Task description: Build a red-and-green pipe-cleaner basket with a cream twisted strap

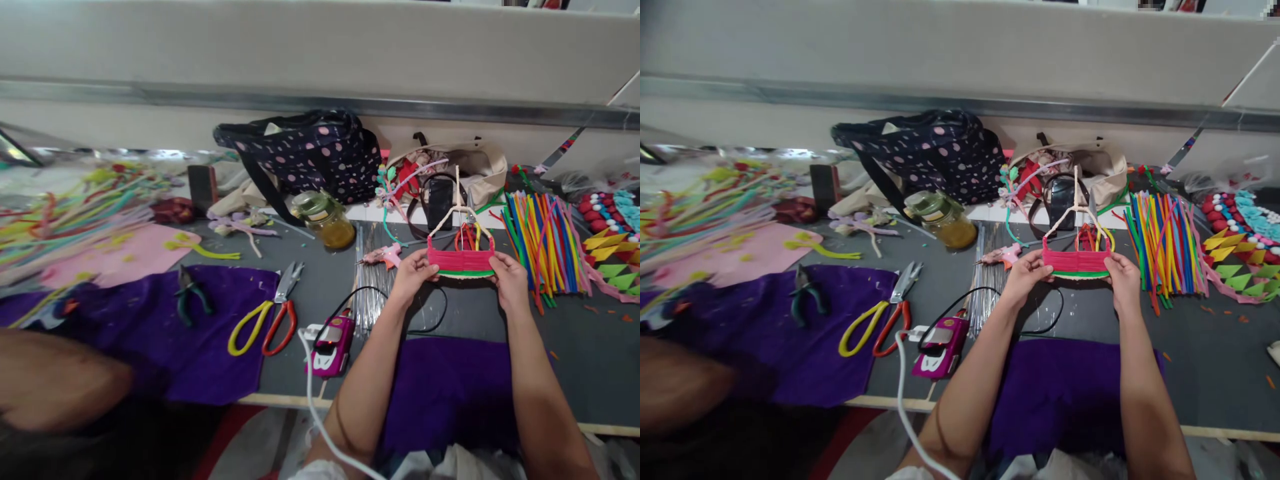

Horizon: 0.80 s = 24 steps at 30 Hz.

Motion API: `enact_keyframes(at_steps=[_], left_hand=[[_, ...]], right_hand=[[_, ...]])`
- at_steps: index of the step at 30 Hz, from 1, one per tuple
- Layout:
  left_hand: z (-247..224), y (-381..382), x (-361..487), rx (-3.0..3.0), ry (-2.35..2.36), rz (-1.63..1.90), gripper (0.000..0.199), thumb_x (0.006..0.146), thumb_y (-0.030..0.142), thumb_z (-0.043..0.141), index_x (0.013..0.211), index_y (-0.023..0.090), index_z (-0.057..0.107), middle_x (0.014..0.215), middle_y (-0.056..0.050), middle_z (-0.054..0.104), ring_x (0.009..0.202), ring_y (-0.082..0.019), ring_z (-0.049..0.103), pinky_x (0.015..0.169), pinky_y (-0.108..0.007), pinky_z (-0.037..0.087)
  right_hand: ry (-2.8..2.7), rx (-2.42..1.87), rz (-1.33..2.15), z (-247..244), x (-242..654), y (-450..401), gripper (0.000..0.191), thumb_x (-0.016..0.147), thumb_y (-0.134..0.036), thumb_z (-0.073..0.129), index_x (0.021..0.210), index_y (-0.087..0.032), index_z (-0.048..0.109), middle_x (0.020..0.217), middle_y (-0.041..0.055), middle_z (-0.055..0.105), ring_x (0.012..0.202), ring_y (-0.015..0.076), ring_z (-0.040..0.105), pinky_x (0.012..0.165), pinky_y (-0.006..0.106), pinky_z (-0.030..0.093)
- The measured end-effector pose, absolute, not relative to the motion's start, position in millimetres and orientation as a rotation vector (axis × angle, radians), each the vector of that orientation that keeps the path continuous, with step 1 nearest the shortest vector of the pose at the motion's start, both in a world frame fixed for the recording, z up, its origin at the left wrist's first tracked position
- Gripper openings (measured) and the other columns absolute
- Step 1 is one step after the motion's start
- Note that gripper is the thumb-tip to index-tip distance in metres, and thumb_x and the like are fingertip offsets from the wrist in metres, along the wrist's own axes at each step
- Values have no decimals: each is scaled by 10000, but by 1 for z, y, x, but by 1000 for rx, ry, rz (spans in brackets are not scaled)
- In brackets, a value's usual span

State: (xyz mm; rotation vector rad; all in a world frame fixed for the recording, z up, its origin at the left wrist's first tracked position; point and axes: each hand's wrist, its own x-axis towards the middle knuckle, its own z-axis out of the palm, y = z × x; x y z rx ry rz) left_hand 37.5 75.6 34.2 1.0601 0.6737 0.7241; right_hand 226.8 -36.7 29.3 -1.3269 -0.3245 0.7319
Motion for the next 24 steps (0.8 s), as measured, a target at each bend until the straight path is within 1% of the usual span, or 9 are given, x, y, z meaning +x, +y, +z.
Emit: enact_keyframes(at_steps=[5,7,9,11,13,15,18,24], left_hand=[[37,76,36,1041,668,658,534,637,362,801,1078,127,612,770,-33,660,639,-126,619,626,-277,558],[37,75,36,1059,646,630,559,647,359,796,1119,140,593,833,-47,669,681,-136,630,628,-273,558],[37,75,36,1085,638,624,614,622,321,815,1158,156,566,889,-52,673,698,-135,631,624,-262,554],[36,74,36,1101,647,642,643,600,278,828,1169,165,549,848,-30,669,661,-123,621,618,-254,547],[36,74,36,1094,651,662,605,610,270,821,1142,159,556,760,-2,652,605,-110,606,610,-254,540],[36,73,36,1073,648,667,550,627,287,810,1104,148,573,724,5,641,578,-106,600,604,-257,535],[37,73,35,1038,653,656,513,650,332,796,1079,138,591,734,-8,650,573,-110,611,603,-261,536],[38,74,32,1004,669,639,507,741,464,701,1100,118,610,742,-69,683,646,-169,663,633,-294,549]], right_hand=[[-266,-1367,688,27,228,-35,417,579,-385,801,913,-160,692,697,23,716,541,148,632,492,252,507],[-256,-1356,704,26,228,-34,404,577,-382,802,897,-162,691,694,20,714,531,141,626,481,242,500],[-250,-1347,718,25,227,-34,392,583,-383,800,890,-166,689,694,16,711,524,137,622,479,239,496],[-254,-1352,721,25,226,-34,384,597,-388,794,896,-171,687,694,15,710,525,138,622,483,243,496],[-262,-1365,721,24,225,-34,385,613,-396,785,910,-173,686,701,18,710,534,143,627,497,255,501],[-264,-1376,718,24,224,-35,392,622,-404,779,923,-172,686,715,23,713,542,148,632,512,265,508],[-265,-1382,715,24,223,-35,392,627,-403,777,928,-169,687,725,28,716,548,148,635,514,263,507],[-251,-1384,671,25,222,-36,377,625,-390,776,916,-167,686,682,23,705,520,144,617,484,257,487]])
